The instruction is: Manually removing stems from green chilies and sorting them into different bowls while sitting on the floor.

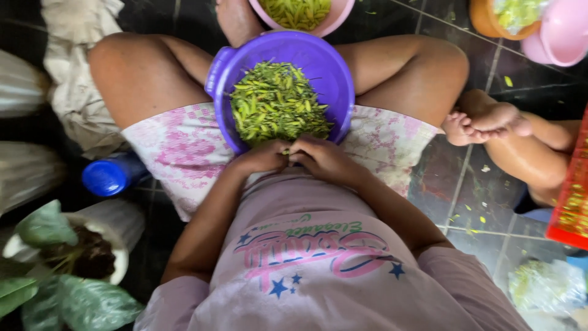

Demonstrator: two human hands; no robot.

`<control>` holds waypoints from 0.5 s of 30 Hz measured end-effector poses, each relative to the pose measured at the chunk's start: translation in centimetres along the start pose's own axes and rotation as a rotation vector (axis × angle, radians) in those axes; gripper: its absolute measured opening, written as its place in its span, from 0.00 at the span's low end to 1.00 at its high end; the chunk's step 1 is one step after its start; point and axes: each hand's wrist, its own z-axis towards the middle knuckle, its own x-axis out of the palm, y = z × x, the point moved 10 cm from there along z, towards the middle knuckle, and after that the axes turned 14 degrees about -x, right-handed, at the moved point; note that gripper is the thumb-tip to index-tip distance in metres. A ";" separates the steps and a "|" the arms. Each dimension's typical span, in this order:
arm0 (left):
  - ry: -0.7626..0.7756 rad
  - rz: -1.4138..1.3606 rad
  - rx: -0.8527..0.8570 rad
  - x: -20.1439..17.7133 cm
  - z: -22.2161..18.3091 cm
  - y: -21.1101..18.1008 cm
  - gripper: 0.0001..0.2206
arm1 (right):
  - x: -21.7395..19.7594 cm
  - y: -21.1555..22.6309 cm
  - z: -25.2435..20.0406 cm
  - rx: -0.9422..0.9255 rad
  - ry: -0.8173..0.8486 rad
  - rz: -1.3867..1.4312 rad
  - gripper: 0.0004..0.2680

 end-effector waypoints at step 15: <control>-0.006 -0.079 0.170 -1.4 -1.3 -3.1 0.14 | 0.7 -1.0 1.0 0.039 -0.059 0.130 0.09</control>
